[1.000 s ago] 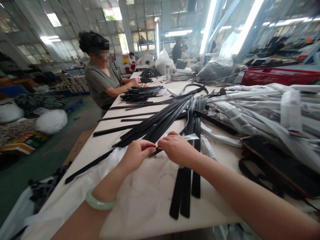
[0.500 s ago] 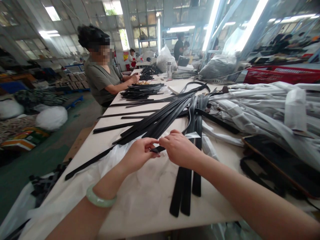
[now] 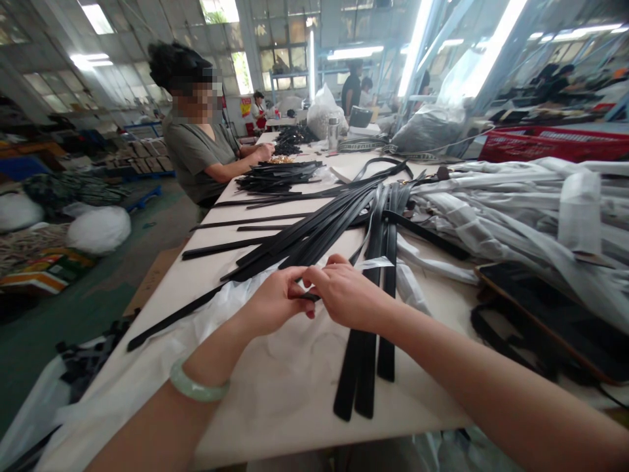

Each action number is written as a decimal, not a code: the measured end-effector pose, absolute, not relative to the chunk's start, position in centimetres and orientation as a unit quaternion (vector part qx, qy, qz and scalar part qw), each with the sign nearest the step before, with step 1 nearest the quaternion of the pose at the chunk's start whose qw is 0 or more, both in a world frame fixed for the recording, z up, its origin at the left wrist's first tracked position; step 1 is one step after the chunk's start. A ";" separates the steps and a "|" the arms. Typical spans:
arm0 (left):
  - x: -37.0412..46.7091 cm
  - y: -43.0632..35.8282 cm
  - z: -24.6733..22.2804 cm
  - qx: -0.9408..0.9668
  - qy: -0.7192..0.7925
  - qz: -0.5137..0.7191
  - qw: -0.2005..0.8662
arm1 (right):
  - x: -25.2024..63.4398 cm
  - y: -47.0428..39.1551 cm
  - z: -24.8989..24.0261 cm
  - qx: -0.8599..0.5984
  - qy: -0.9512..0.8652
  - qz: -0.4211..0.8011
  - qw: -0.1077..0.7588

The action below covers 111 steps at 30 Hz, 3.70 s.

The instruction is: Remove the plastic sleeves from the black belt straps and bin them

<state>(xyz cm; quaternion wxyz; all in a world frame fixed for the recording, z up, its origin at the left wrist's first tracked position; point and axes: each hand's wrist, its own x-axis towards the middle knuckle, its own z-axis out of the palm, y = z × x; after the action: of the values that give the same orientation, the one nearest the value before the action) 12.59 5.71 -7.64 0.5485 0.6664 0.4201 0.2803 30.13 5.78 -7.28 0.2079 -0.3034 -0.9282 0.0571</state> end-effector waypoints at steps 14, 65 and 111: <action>11.8 5.2 -6.8 0.665 0.478 0.284 0.499 | 33.8 10.7 -8.4 -0.430 -0.437 0.703 0.361; 15.0 2.5 -8.7 0.373 0.360 0.163 0.839 | 32.4 10.6 -7.8 -0.300 -0.475 0.619 0.548; 17.4 4.5 -6.8 0.355 0.356 0.273 0.820 | 33.2 10.9 -8.8 -0.266 -0.374 0.665 0.590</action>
<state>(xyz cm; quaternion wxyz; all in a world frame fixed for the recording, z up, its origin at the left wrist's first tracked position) 17.36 4.55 -6.80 0.8200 0.3553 0.3559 0.2731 33.23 10.91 -8.81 0.5899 -0.2656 -0.3739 0.6646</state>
